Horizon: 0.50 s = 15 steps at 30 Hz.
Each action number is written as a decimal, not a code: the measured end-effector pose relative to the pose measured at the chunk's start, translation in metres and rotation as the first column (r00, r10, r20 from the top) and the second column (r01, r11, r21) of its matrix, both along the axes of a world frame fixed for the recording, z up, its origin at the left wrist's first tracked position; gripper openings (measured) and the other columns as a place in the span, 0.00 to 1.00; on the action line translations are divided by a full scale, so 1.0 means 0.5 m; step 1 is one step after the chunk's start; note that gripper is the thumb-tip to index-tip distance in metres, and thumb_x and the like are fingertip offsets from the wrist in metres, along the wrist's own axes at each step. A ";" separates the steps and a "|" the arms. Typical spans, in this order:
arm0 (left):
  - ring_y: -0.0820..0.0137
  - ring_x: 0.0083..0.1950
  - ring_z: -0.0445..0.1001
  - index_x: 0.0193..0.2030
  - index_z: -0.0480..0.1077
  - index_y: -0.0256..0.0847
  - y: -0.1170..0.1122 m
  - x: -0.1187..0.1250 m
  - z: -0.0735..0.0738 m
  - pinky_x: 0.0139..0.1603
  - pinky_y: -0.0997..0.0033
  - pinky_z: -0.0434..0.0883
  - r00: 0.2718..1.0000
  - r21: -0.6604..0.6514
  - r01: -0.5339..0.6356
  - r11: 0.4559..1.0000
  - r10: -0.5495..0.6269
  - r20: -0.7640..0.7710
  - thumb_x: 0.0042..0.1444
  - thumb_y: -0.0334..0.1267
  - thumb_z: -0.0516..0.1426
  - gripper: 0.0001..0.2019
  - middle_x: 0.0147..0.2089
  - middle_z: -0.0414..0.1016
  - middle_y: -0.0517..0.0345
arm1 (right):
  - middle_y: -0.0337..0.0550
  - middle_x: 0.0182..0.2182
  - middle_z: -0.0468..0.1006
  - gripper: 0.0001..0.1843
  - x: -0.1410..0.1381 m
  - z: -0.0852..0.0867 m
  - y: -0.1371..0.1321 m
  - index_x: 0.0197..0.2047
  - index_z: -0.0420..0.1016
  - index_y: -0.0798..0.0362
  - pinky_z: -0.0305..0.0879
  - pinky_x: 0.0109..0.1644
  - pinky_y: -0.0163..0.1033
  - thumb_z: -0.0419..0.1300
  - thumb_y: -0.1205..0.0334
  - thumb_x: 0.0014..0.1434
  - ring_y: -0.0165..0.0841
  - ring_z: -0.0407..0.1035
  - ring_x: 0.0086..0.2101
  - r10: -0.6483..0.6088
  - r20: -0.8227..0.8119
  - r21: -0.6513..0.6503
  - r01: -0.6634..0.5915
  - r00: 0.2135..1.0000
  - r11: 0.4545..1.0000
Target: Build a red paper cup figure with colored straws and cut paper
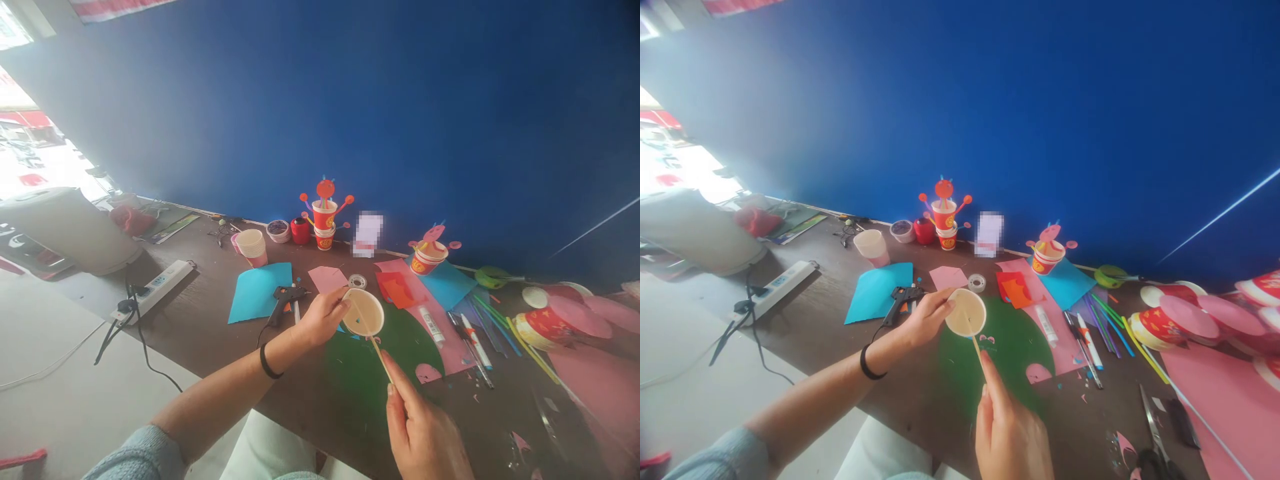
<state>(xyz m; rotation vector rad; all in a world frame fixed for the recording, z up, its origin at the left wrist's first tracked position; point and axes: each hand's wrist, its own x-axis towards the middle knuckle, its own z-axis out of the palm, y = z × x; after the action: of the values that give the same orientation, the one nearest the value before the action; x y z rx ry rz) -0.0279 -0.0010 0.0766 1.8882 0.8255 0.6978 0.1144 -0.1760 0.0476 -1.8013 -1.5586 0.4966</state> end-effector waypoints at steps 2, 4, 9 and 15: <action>0.71 0.35 0.67 0.44 0.71 0.34 0.000 -0.002 0.005 0.37 0.73 0.64 0.999 -0.007 0.018 1.000 -0.018 0.050 0.62 0.45 0.46 0.18 0.34 0.72 0.56 | 0.45 0.25 0.76 0.24 -0.004 0.013 0.002 0.59 0.66 0.53 0.60 0.21 0.33 0.47 0.56 0.62 0.31 0.66 0.18 -0.029 -0.238 -0.062 0.015 0.971 0.998; 0.66 0.42 0.70 0.48 0.70 0.36 0.001 -0.005 0.008 0.44 0.69 0.66 0.987 -0.064 0.067 0.996 -0.056 0.152 0.62 0.48 0.45 0.21 0.41 0.74 0.53 | 0.37 0.17 0.67 0.25 -0.005 0.028 0.005 0.57 0.67 0.54 0.54 0.18 0.31 0.48 0.52 0.62 0.27 0.57 0.16 -0.100 -0.518 -0.156 0.021 0.849 0.988; 0.54 0.58 0.65 0.60 0.61 0.38 -0.003 -0.008 0.003 0.56 0.59 0.64 0.941 -0.121 0.185 0.975 -0.141 0.307 0.47 0.51 0.62 0.35 0.59 0.65 0.44 | 0.27 0.15 0.51 0.27 0.012 0.036 0.011 0.58 0.64 0.54 0.38 0.19 0.28 0.54 0.50 0.59 0.22 0.40 0.17 -0.215 -0.907 -0.252 -0.056 0.361 0.966; 0.56 0.53 0.69 0.59 0.60 0.37 -0.016 0.007 -0.009 0.54 0.60 0.67 0.982 0.069 0.084 0.994 -0.094 0.165 0.38 0.45 0.67 0.40 0.56 0.68 0.44 | 0.26 0.14 0.50 0.26 0.032 0.009 0.001 0.58 0.66 0.53 0.40 0.18 0.27 0.55 0.50 0.59 0.21 0.40 0.16 -0.202 -0.901 -0.247 -0.071 0.383 0.966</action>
<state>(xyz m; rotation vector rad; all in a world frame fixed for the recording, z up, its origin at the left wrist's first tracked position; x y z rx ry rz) -0.0246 -0.0091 0.0723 1.8793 0.6147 0.8222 0.1304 -0.1754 0.0523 -1.2640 -0.5962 1.4315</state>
